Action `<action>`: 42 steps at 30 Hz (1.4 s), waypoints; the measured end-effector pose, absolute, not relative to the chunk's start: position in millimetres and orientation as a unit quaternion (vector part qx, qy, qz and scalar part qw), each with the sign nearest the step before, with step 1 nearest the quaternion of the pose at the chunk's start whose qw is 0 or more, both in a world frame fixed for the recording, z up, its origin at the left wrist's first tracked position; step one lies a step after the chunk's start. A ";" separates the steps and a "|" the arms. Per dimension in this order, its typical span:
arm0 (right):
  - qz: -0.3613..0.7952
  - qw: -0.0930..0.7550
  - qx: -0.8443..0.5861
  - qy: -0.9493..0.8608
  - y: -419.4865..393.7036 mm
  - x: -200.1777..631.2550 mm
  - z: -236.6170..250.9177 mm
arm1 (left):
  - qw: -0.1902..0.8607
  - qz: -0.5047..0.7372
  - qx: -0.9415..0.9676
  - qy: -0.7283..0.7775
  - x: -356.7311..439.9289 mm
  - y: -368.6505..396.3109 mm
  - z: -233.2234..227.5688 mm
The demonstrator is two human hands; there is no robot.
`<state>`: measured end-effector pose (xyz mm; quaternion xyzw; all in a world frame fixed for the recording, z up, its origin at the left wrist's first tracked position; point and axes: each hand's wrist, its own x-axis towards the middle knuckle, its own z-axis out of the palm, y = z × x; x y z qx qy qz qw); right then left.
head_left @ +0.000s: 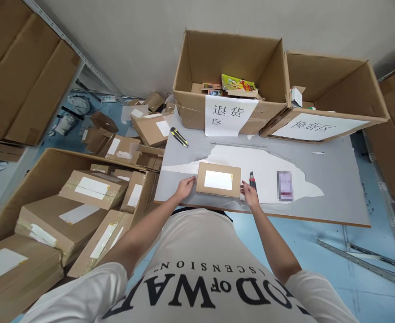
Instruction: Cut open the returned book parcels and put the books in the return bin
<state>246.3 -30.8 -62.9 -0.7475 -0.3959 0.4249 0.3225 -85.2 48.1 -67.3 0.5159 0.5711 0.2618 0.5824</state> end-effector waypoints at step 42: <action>0.446 0.259 -0.721 -0.463 18.5 252.1 4.5 | 0.441 0.192 0.601 0.639 -57.5 82.2 -5.6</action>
